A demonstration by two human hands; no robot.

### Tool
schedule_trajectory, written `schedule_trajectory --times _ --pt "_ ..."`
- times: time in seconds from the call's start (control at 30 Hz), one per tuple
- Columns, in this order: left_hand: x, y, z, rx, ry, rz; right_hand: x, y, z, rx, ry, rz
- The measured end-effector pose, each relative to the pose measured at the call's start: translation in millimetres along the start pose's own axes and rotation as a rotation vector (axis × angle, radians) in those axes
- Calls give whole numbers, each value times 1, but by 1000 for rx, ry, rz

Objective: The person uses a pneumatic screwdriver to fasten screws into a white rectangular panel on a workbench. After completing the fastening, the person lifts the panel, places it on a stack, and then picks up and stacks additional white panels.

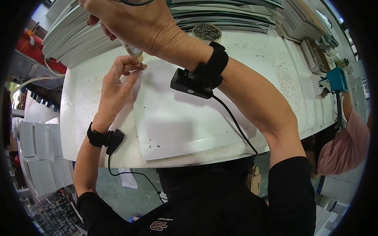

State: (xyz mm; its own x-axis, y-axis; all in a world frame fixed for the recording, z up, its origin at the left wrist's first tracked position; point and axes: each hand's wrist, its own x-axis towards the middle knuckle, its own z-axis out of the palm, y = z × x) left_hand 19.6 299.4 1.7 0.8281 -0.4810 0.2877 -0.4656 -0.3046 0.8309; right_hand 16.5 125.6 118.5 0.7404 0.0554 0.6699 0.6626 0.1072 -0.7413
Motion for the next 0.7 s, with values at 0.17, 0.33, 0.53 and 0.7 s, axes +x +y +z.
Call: schedule_trajectory --times 0.17,0.33,0.53,0.7 --pt "1 -9 -1 44 -20 1 1 12 -1 24 9 17" --pt "0 3 -1 -93 -74 -185 -1 18 -5 31 12 52" --pt "-2 2 0 -154 -97 -282 -2 26 -4 19 19 49" --pt "-8 -4 0 89 -70 -74 -1 38 -4 15 -34 36"
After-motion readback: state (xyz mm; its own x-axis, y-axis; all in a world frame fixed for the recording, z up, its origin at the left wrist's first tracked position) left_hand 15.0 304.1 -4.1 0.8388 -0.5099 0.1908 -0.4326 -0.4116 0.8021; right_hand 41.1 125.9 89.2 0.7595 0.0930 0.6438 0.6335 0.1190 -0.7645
